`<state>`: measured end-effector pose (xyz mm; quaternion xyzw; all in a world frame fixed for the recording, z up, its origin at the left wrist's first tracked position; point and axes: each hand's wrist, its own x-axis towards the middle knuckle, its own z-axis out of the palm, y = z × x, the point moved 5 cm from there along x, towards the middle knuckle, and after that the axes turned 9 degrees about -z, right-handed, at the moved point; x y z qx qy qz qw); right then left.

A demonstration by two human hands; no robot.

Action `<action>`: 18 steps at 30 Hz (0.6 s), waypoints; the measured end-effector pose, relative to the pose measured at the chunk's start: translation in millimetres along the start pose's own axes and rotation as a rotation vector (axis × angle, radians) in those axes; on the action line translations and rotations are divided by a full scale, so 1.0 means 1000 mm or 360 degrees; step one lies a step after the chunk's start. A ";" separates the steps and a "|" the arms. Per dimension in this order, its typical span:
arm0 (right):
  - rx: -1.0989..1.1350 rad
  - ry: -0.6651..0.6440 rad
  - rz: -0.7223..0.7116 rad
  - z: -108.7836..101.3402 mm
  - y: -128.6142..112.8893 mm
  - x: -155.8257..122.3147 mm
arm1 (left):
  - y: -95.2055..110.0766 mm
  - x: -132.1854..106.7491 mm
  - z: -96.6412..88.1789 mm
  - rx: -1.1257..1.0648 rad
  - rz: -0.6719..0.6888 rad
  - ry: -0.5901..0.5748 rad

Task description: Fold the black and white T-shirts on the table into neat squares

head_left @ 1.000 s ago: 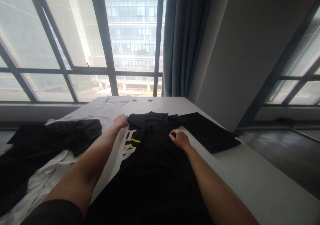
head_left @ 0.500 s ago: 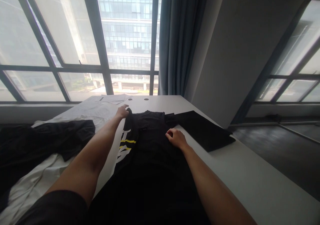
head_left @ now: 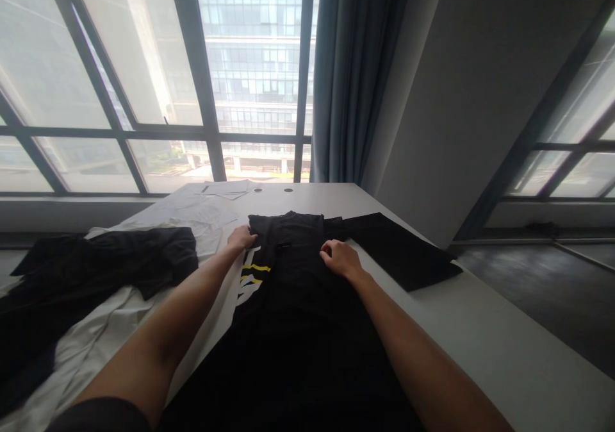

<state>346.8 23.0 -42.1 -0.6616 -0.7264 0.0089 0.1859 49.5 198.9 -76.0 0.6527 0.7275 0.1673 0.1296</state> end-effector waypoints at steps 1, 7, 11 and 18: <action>-0.0022 -0.0029 -0.0048 0.000 -0.010 0.007 | -0.001 0.000 0.000 -0.0012 0.0004 -0.0007; -0.0096 -0.0133 -0.0297 0.027 -0.073 0.059 | -0.002 -0.002 -0.002 -0.0101 0.0059 0.0032; -0.0193 -0.0155 -0.0386 0.053 -0.097 0.082 | -0.006 -0.004 -0.007 -0.0118 0.0073 0.0076; -0.0465 0.0137 -0.0569 0.049 -0.102 0.078 | -0.024 -0.010 -0.013 -0.0118 -0.0012 0.0105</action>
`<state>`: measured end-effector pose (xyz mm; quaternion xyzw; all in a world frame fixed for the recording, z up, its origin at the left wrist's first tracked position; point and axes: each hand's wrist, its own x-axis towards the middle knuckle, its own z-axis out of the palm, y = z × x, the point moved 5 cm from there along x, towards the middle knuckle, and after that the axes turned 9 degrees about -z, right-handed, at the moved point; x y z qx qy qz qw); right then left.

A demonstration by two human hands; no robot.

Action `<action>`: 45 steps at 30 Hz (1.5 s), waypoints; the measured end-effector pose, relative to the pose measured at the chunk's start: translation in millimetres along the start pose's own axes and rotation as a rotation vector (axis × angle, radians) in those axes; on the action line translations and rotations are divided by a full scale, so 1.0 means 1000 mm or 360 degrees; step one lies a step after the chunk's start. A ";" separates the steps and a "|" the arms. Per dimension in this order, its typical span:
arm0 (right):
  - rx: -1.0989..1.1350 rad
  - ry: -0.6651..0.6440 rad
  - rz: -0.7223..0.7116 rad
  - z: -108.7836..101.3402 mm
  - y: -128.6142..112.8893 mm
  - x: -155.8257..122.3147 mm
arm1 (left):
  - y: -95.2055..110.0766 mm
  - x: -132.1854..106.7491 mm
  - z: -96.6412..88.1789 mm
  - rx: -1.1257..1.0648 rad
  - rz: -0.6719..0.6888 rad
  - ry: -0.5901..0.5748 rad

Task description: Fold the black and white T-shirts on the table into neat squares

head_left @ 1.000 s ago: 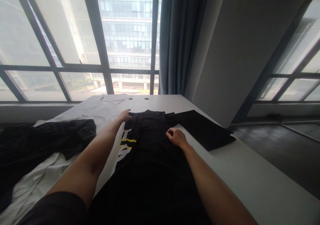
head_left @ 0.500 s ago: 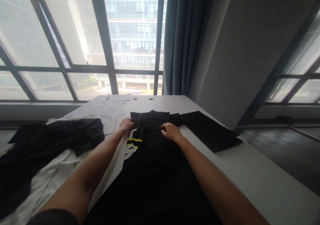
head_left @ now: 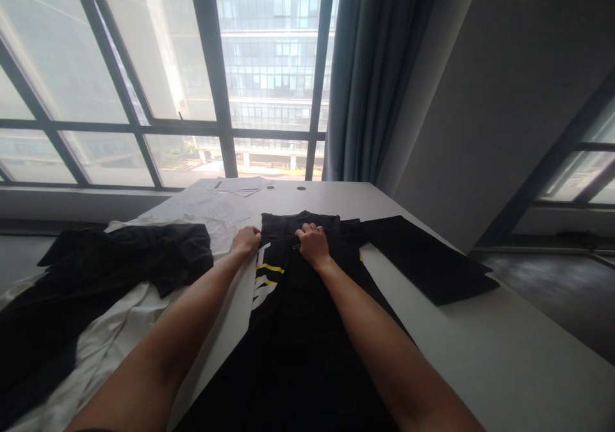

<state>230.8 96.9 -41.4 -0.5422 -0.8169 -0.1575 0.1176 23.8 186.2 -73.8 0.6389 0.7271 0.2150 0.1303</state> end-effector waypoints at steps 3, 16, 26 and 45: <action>0.0006 -0.0130 -0.0099 0.000 -0.004 -0.006 | -0.001 -0.002 -0.001 -0.0005 -0.0019 0.0004; 0.0314 -0.0342 -0.0044 -0.030 -0.033 -0.038 | 0.015 -0.079 -0.012 0.0165 0.0267 -0.0023; 0.0532 -0.0370 -0.0152 -0.061 -0.075 -0.110 | -0.021 -0.183 -0.038 0.0112 0.0421 -0.0151; 0.0522 -0.0283 0.0019 -0.088 -0.075 -0.215 | -0.041 -0.311 -0.099 -0.0159 0.0423 -0.0573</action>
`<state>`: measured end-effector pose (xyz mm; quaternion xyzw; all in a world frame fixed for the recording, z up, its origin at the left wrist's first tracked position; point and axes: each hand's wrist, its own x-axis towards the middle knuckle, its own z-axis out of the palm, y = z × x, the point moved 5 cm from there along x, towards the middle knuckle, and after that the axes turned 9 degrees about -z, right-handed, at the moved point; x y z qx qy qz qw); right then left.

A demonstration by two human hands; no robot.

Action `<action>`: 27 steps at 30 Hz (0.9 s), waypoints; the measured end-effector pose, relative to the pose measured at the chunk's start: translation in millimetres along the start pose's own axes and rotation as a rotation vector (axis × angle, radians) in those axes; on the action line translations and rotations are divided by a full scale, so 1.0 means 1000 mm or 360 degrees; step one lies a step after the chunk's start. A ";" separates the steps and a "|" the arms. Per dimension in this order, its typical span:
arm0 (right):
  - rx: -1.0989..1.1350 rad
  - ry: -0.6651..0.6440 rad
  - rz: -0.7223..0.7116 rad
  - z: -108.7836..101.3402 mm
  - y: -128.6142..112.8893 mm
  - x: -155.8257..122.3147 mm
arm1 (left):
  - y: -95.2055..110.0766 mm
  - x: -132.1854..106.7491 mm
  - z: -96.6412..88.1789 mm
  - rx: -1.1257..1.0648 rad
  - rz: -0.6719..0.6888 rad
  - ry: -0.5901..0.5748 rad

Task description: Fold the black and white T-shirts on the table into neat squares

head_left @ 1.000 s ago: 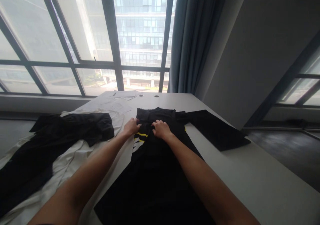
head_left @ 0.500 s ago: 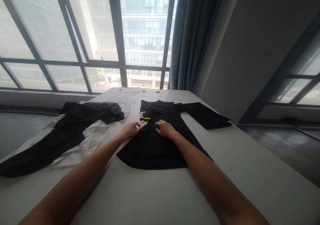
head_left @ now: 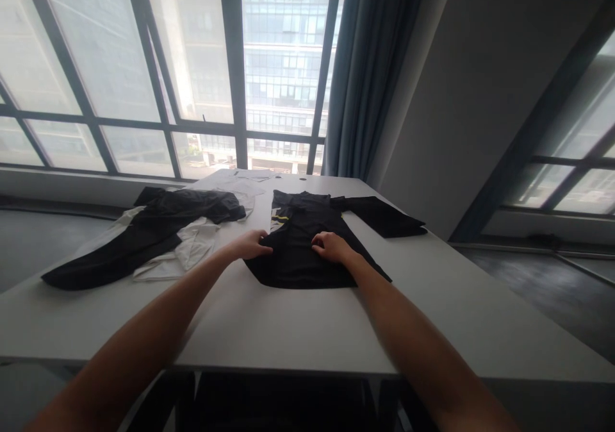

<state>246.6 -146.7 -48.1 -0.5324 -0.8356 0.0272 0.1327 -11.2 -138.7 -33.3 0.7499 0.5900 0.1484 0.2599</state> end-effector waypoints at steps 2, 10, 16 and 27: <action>0.0047 -0.0010 0.0009 -0.001 -0.001 0.002 | 0.014 -0.005 0.005 -0.0166 0.0189 0.0052; 0.0224 0.0071 -0.0071 0.002 -0.003 0.002 | 0.054 -0.034 0.046 -0.0128 0.0730 -0.0298; 0.0240 0.0052 -0.0284 0.004 -0.022 0.002 | 0.043 -0.038 0.039 0.0470 0.0528 -0.0223; 0.0444 0.0250 -0.0368 0.002 -0.033 0.007 | 0.067 -0.049 0.029 -0.0012 0.0577 0.0183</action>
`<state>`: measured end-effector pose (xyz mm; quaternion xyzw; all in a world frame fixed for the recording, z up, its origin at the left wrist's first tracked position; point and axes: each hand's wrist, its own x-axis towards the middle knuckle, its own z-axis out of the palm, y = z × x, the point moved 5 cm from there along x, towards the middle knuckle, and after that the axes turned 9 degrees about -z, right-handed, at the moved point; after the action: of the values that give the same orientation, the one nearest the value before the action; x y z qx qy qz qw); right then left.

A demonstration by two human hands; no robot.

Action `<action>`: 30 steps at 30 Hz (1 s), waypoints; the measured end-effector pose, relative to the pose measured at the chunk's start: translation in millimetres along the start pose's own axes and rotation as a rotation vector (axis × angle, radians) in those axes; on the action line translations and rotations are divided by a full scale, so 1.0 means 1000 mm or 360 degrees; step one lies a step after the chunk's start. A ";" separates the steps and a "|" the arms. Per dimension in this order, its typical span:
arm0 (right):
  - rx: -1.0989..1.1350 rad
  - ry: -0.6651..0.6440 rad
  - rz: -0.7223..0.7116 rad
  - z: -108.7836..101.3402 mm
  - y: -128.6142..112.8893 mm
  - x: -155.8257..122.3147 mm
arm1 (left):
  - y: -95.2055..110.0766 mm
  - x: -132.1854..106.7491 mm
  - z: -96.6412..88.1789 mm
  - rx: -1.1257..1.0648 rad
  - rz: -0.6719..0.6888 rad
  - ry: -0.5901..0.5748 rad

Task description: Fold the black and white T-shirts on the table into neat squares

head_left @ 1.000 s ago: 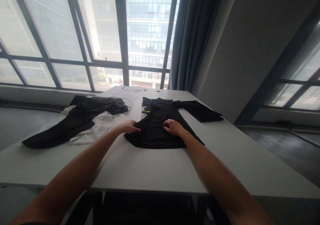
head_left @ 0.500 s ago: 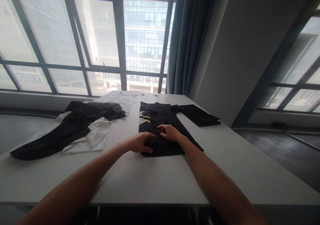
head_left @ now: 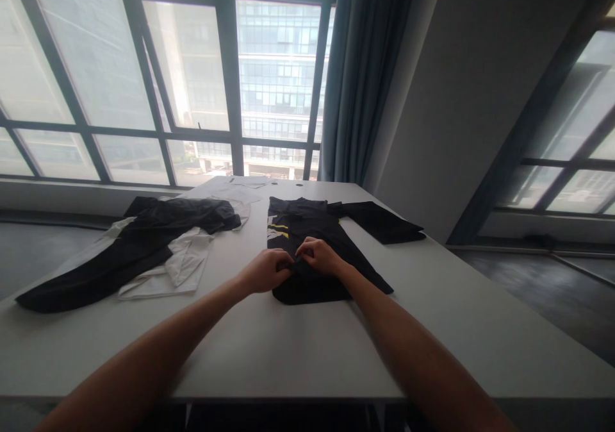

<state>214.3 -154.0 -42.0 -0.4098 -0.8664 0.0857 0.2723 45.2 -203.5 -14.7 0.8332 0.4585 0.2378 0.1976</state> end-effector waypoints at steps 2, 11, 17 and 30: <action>-0.0003 -0.0072 0.0016 0.000 0.001 -0.001 | 0.000 -0.002 0.006 -0.0031 -0.0015 -0.0127; -0.0671 -0.0049 0.0906 -0.061 0.070 -0.036 | -0.024 0.006 0.012 0.0090 0.0238 -0.0193; -0.0603 -0.0198 0.1538 -0.090 0.123 -0.080 | -0.067 0.015 0.027 0.0260 0.0212 -0.0349; 0.0427 0.0273 0.1323 -0.084 0.103 -0.067 | -0.062 0.013 0.024 0.0241 0.0175 -0.0348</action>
<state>363.4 -144.1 -36.9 -0.6899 -0.5836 0.2653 0.3363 23.4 -163.6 -65.0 0.8905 0.4046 0.1208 0.1696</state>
